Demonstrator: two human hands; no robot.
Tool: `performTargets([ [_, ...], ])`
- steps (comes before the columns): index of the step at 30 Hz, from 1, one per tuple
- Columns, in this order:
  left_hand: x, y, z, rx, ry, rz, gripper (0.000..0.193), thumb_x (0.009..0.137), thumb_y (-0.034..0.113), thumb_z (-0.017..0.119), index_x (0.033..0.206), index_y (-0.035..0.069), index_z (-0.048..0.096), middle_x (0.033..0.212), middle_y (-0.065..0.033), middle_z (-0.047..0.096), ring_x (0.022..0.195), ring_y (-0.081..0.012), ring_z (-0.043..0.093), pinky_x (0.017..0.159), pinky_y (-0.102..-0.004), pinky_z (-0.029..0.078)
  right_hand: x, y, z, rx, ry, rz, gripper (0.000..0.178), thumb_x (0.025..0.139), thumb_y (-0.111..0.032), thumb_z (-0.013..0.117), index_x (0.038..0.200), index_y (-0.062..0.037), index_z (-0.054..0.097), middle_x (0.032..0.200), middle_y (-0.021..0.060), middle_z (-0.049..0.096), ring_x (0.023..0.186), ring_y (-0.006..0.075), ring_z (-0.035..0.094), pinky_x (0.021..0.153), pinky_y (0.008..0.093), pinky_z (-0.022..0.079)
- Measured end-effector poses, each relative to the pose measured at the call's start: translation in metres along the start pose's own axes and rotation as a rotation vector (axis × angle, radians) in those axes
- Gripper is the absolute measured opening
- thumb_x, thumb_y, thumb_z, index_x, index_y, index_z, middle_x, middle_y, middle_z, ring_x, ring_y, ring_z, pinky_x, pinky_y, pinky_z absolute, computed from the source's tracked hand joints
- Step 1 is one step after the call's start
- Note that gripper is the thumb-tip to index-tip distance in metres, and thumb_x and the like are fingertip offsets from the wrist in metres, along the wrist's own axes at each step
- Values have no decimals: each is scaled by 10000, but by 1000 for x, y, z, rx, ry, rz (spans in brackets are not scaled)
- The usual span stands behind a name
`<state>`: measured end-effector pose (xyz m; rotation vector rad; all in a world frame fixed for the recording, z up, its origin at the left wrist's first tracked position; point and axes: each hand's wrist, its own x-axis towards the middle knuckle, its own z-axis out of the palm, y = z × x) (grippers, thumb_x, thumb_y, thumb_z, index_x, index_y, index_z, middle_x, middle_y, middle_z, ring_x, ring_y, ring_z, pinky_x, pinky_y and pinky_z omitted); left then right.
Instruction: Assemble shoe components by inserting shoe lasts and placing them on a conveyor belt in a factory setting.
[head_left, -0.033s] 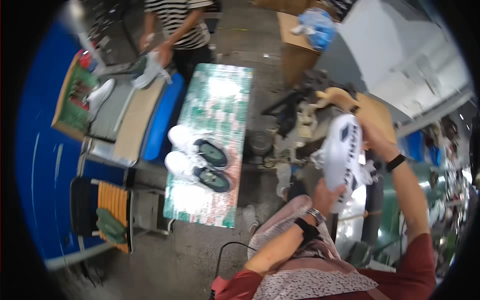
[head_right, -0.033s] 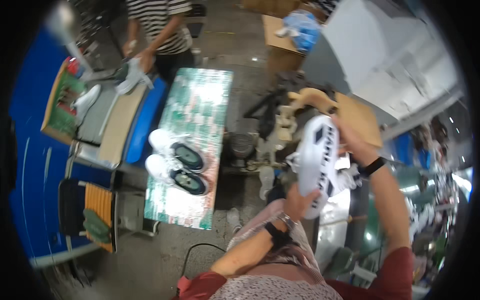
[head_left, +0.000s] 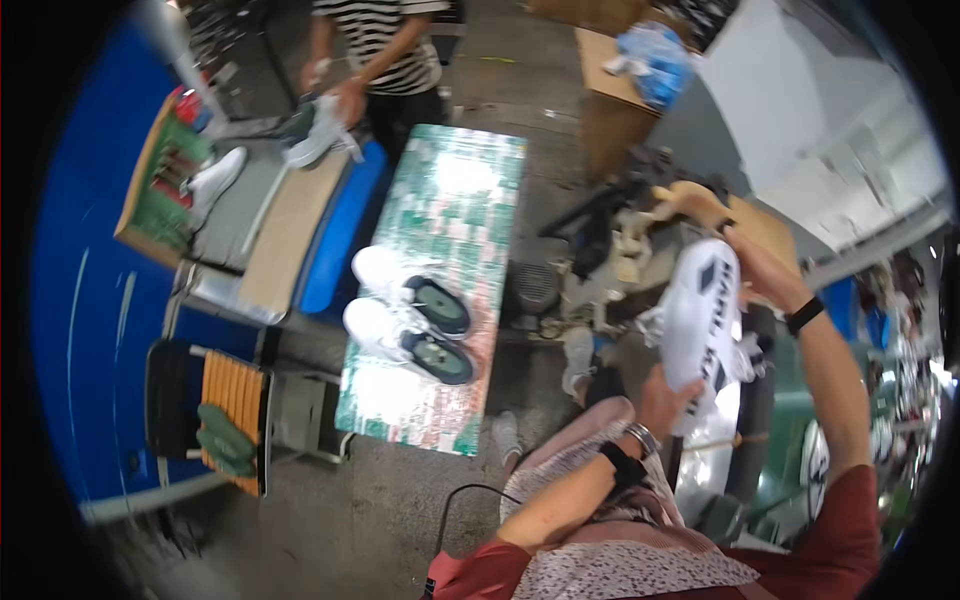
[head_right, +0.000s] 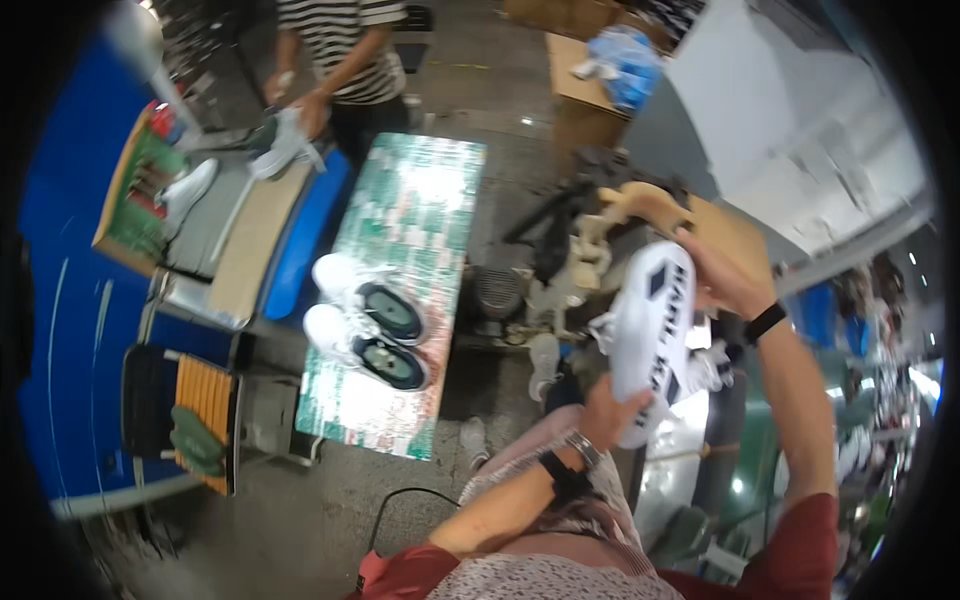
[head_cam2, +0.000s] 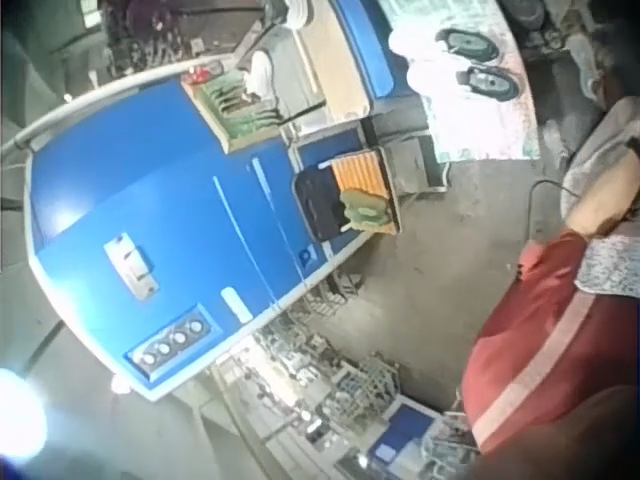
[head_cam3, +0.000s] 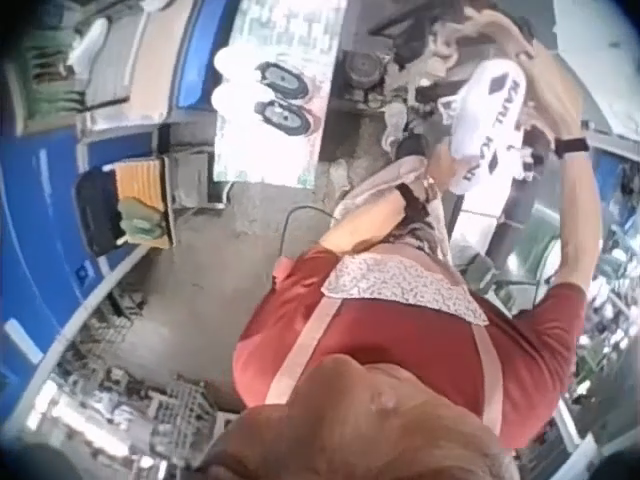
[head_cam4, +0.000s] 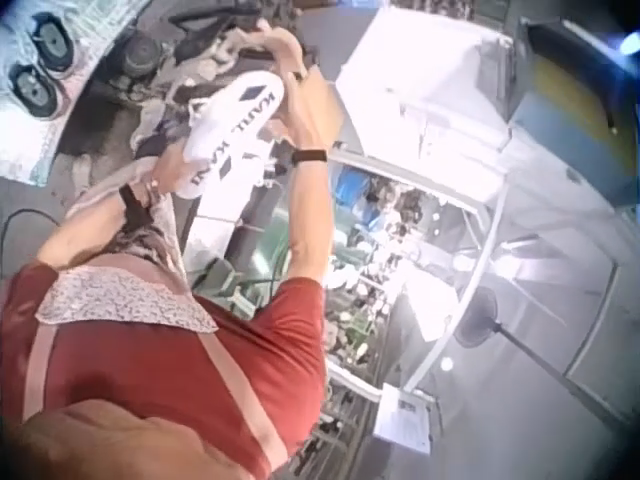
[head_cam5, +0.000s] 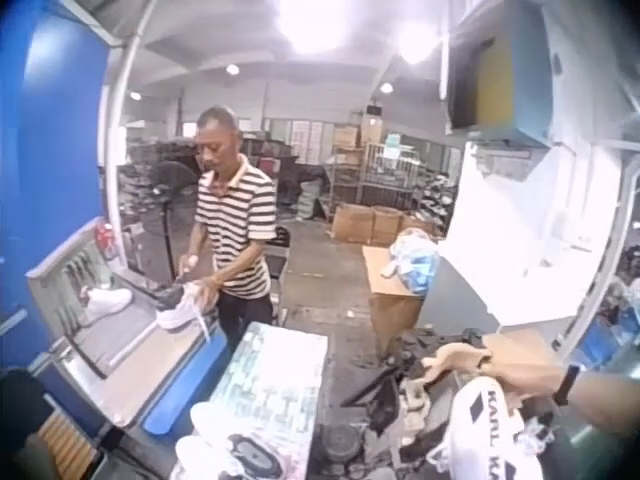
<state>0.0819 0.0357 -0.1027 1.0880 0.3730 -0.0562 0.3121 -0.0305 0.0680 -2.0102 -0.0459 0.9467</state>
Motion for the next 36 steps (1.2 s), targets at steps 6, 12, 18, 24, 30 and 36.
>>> performTargets([
  [6,-3,10,-17,41,-4,-6,625,871,388,817,1221,-77,591,1076,-237,725,975,-296,727,871,-396,551,142,-13,-31,-303,-274,568,289,1001,-301,640,870,-55,719,788,57,752,704,152,725,676,336,619],
  [12,-8,35,-32,42,-60,-9,650,885,399,797,1277,-62,562,1137,-231,713,1048,-288,709,917,-381,534,140,-51,35,-605,-340,717,316,871,-358,818,867,-75,678,745,26,718,651,144,693,679,303,566],
  [18,-16,57,-11,398,249,-178,851,813,659,741,1315,-7,573,1116,-249,729,1020,-369,726,869,-431,571,89,-47,24,-1055,129,-300,770,573,-130,932,1300,-112,677,1307,153,654,1224,315,639,1070,344,483],
  [24,-17,44,-17,661,305,22,828,720,699,794,1100,-28,688,975,-256,747,884,-390,746,786,-449,601,114,-25,9,-1057,83,-516,636,526,-98,889,1137,-90,714,1198,181,672,1207,334,629,1022,375,493],
  [30,-17,37,-23,612,369,89,769,711,664,817,995,-46,736,884,-272,745,831,-401,754,782,-456,604,109,-40,16,-1271,-57,-982,544,427,-91,762,970,-79,750,898,229,629,941,459,593,865,451,475],
  [36,-21,39,-38,577,348,186,807,683,696,820,991,-45,745,856,-263,745,808,-396,757,767,-451,610,85,-46,34,-1321,-72,-945,533,502,52,667,1020,-56,738,1001,233,626,1017,466,593,942,473,467],
])
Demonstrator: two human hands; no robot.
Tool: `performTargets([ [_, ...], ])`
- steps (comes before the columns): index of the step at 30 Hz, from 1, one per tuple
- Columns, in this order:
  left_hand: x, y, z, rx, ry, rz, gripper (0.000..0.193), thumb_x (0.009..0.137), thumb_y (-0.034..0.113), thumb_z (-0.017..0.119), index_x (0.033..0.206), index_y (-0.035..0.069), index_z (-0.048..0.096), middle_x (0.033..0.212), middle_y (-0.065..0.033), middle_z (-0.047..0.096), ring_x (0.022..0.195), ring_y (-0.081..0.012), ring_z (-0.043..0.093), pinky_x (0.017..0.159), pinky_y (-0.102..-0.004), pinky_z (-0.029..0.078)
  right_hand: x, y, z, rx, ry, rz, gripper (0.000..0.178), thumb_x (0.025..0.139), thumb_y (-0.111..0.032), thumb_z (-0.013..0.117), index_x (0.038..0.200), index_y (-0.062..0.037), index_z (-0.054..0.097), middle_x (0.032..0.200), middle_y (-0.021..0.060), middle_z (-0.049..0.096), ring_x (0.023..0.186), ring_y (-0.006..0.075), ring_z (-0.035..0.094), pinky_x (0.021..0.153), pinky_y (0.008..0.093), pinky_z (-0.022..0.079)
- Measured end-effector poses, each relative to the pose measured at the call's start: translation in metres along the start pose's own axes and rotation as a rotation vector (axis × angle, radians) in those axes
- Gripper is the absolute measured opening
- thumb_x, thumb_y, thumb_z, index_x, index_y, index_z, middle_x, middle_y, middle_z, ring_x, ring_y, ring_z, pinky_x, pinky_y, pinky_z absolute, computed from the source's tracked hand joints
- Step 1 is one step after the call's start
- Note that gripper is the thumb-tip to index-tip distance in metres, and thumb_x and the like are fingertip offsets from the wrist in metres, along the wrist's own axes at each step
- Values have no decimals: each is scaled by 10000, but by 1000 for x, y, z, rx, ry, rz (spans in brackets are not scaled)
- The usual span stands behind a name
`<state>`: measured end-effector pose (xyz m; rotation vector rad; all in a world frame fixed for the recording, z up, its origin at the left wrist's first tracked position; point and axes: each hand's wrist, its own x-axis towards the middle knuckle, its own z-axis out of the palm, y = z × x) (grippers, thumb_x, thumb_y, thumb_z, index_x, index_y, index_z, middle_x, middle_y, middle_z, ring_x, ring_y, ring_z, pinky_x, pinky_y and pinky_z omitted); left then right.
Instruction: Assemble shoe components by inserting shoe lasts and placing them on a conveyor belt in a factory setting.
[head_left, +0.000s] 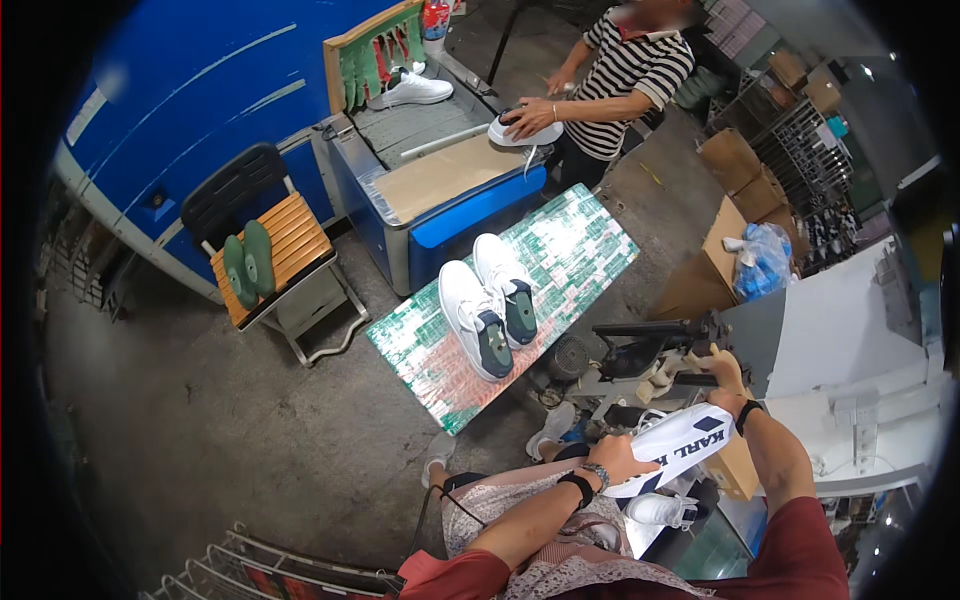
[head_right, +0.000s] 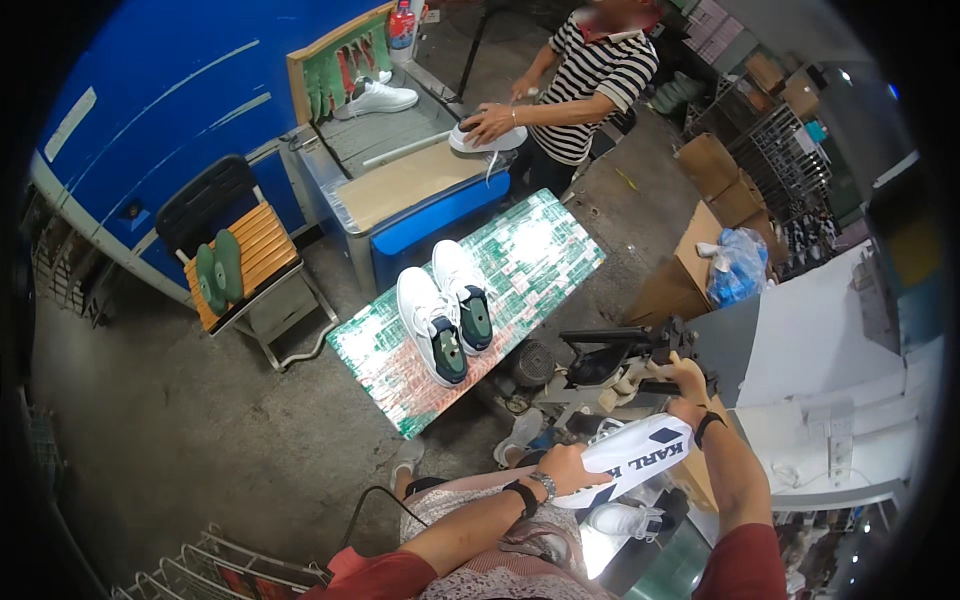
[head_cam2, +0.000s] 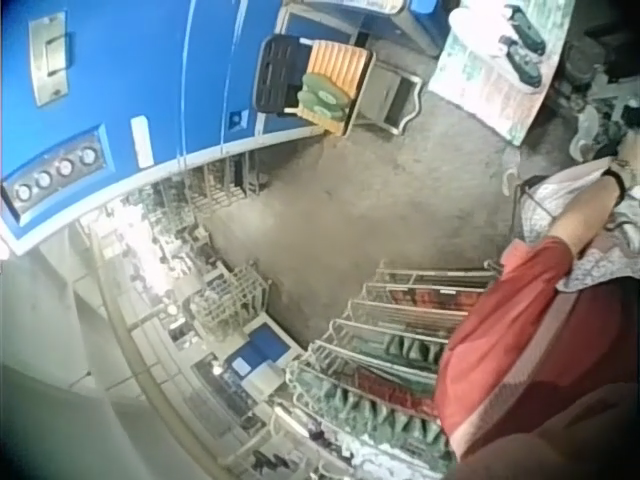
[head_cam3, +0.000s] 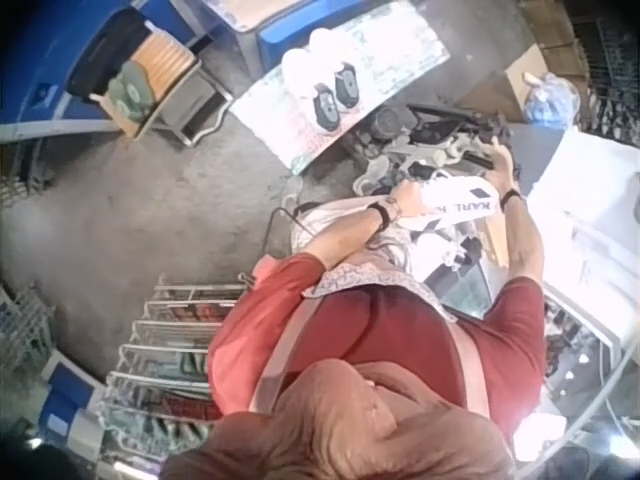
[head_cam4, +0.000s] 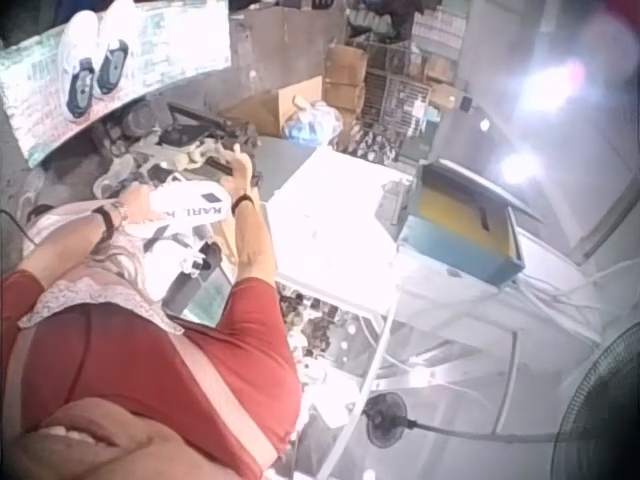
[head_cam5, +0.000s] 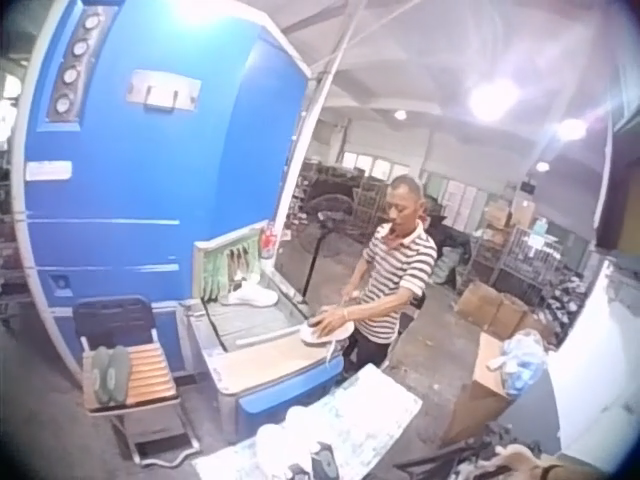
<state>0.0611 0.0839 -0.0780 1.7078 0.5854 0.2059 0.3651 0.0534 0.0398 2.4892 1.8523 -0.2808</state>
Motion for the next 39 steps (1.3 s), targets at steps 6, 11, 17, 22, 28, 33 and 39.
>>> performTargets([
  [6,8,-2,-1,123,-77,16,802,710,700,802,1055,-20,732,849,-234,753,805,-385,757,800,-443,612,-32,-13,-25,11,-19,116,468,773,-144,647,1226,-26,659,1104,197,665,1053,352,635,941,434,491],
  [11,-12,-38,-34,2,-78,347,718,689,543,913,1137,19,712,861,-171,765,806,-336,764,718,-426,609,-87,-55,-11,462,-466,824,526,997,-414,585,1282,24,644,1206,151,708,1014,237,662,888,414,529],
  [17,-81,-99,-113,201,-186,433,643,600,459,981,986,20,711,878,-176,738,804,-348,734,735,-415,585,-161,-145,122,1580,331,836,601,968,-521,676,1227,21,677,1196,120,721,1044,229,698,922,360,549],
  [22,-141,-122,-164,410,-273,293,657,545,448,991,924,-4,703,862,-196,728,776,-376,724,710,-442,575,-122,-174,157,2655,842,317,471,965,-357,711,1302,-35,643,1307,122,690,1172,267,673,1047,426,520],
  [28,-158,-135,-140,782,-199,207,641,527,440,982,912,1,720,857,-216,731,783,-428,706,705,-500,563,-133,-188,118,2582,943,478,381,923,-262,738,1238,-59,666,1140,84,719,1064,233,691,956,392,557],
  [33,-117,-108,-54,795,-112,323,654,595,503,944,883,-18,674,807,-251,714,762,-480,688,684,-530,545,-276,-218,126,2005,978,224,985,824,-230,821,1603,0,264,1463,125,507,1329,204,515,1119,361,431],
  [39,-45,-42,96,784,-141,493,636,748,363,870,1183,-19,609,1107,-235,659,1052,-458,637,884,-523,507,-447,-263,207,1225,1107,1041,1179,720,-126,829,1652,-27,114,1571,229,388,1461,295,406,1198,387,337],
])
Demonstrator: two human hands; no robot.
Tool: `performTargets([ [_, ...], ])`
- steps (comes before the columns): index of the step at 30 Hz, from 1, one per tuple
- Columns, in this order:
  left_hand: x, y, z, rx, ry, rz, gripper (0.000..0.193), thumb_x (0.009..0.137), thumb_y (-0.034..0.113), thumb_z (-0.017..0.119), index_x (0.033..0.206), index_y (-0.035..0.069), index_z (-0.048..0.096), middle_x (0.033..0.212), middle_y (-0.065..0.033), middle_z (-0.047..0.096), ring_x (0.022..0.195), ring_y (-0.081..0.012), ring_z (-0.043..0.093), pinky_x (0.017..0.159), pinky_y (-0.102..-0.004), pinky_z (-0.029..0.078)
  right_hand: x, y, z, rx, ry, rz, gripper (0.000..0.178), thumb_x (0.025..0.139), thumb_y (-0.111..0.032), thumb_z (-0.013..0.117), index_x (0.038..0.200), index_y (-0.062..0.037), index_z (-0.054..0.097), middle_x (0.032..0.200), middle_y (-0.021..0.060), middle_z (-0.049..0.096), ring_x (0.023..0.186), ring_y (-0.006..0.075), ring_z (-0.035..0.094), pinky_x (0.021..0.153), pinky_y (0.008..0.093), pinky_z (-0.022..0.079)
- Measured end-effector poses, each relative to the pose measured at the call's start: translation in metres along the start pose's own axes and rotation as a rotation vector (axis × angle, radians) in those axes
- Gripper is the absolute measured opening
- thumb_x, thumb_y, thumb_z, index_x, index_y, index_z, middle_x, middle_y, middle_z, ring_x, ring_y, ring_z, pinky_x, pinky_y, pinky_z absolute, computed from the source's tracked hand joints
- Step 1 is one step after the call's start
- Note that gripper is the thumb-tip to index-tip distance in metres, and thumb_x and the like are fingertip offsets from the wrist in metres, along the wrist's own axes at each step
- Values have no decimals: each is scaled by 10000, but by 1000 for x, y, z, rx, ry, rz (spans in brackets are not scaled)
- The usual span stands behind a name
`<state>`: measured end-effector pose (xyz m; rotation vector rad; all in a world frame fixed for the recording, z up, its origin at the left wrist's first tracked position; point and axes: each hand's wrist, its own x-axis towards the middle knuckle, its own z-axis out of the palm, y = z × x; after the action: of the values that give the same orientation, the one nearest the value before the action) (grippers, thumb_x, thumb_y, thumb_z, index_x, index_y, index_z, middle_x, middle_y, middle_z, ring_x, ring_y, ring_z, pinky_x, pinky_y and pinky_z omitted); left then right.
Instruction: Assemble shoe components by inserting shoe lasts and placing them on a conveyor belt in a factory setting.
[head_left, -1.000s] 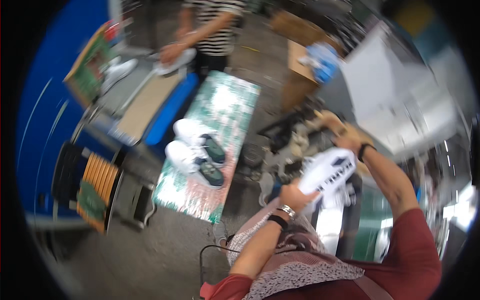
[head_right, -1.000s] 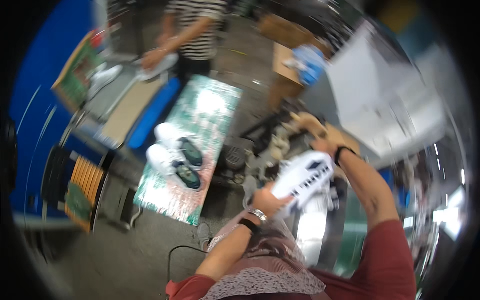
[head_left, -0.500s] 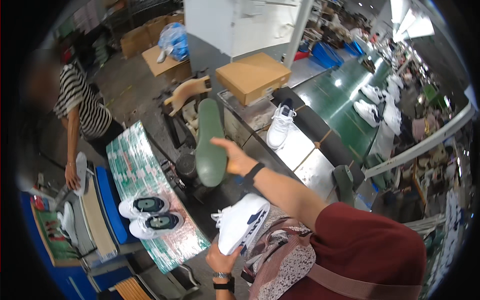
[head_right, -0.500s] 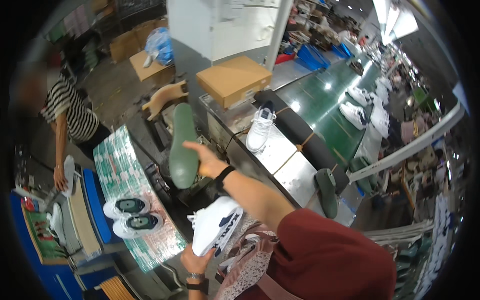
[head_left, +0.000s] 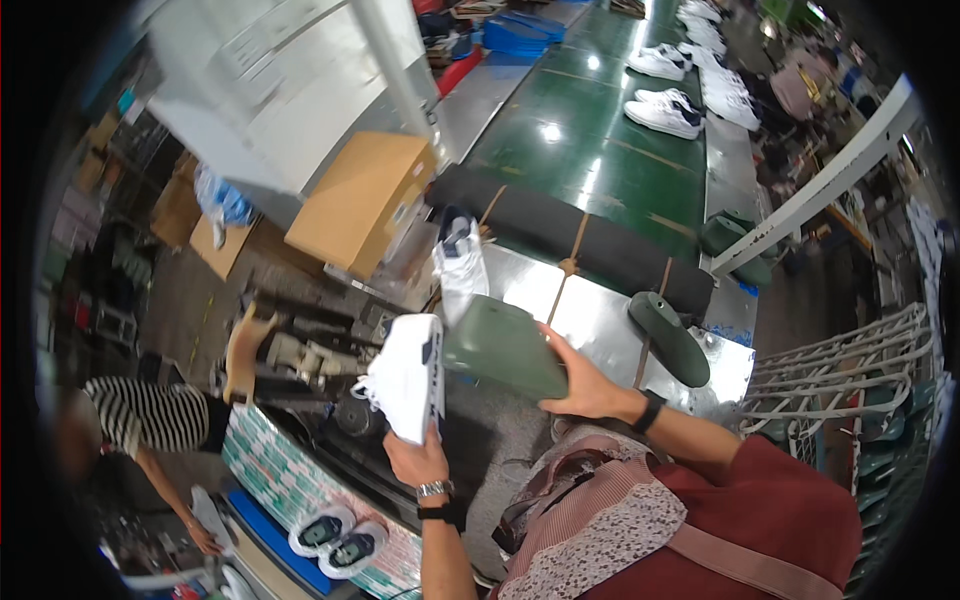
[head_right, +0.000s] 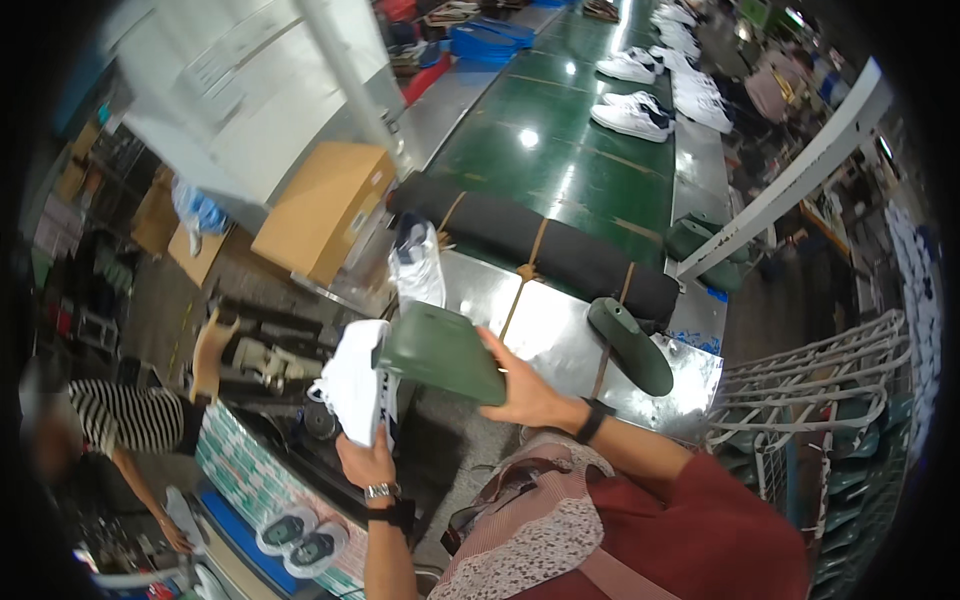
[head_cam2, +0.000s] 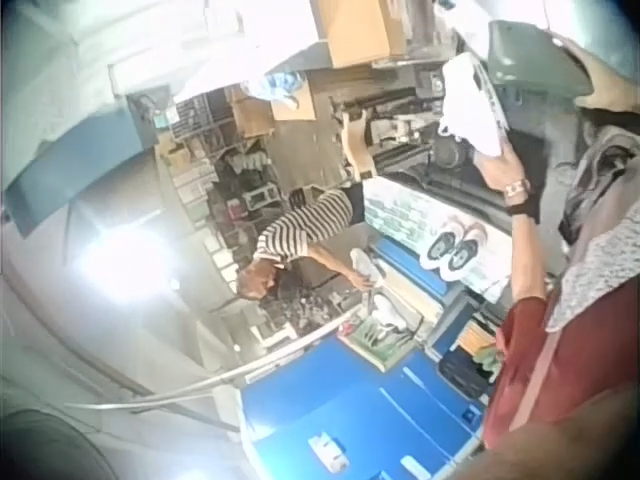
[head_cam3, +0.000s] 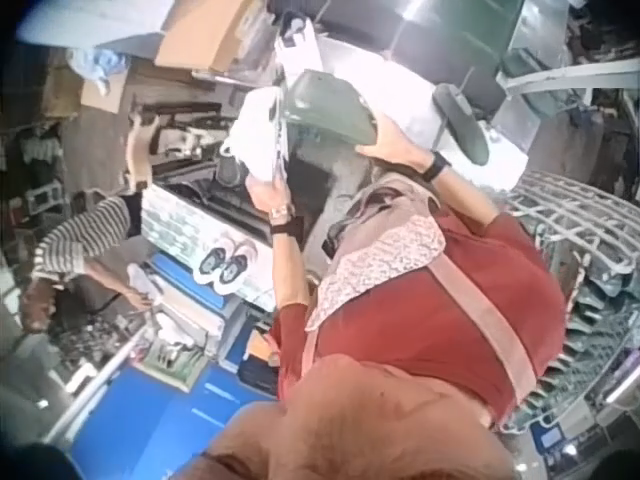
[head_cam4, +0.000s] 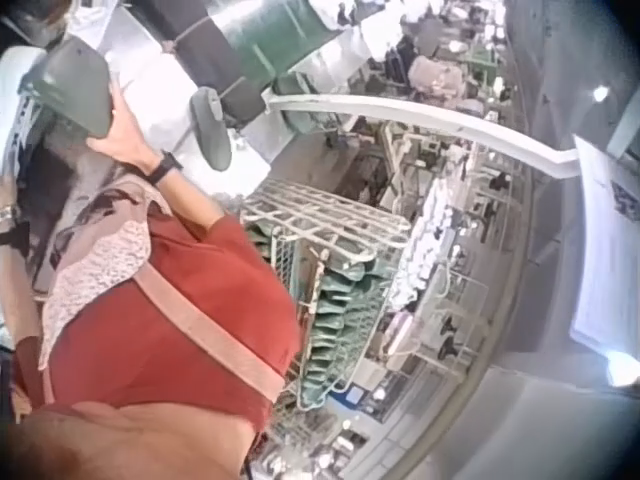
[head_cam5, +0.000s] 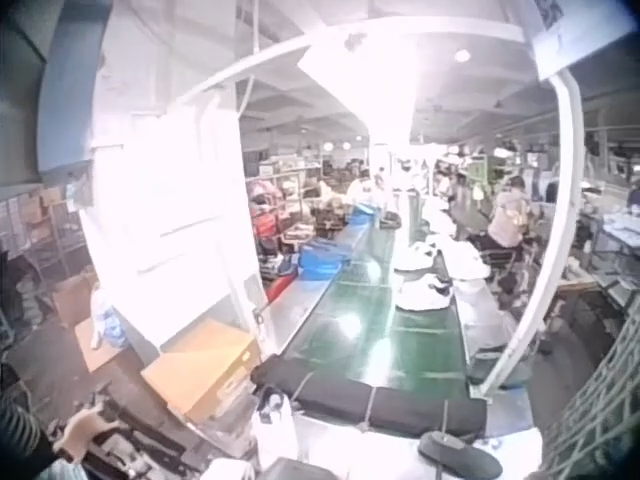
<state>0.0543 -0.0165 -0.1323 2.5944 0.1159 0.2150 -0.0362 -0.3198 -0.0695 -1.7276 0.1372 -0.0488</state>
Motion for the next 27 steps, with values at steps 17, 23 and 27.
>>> performTargets([
  [17,106,87,184,316,61,252,698,779,214,810,1299,-81,451,1211,-266,551,1124,-468,591,951,-541,511,-103,158,-83,-642,631,460,876,742,-170,833,1463,54,387,1417,267,428,1296,472,469,1108,496,411],
  [23,128,98,164,104,-128,46,665,711,260,822,1210,-43,504,1128,-240,584,1078,-452,593,936,-533,482,-75,164,-88,-491,755,624,850,725,-224,858,1417,49,446,1335,246,516,1243,428,543,1076,444,457],
  [27,157,106,170,101,-80,136,609,703,187,783,1195,-49,513,1111,-221,566,1038,-450,587,928,-531,483,-61,168,-89,-464,801,637,778,730,-275,862,1370,10,526,1315,225,559,1217,413,572,1048,452,471],
])
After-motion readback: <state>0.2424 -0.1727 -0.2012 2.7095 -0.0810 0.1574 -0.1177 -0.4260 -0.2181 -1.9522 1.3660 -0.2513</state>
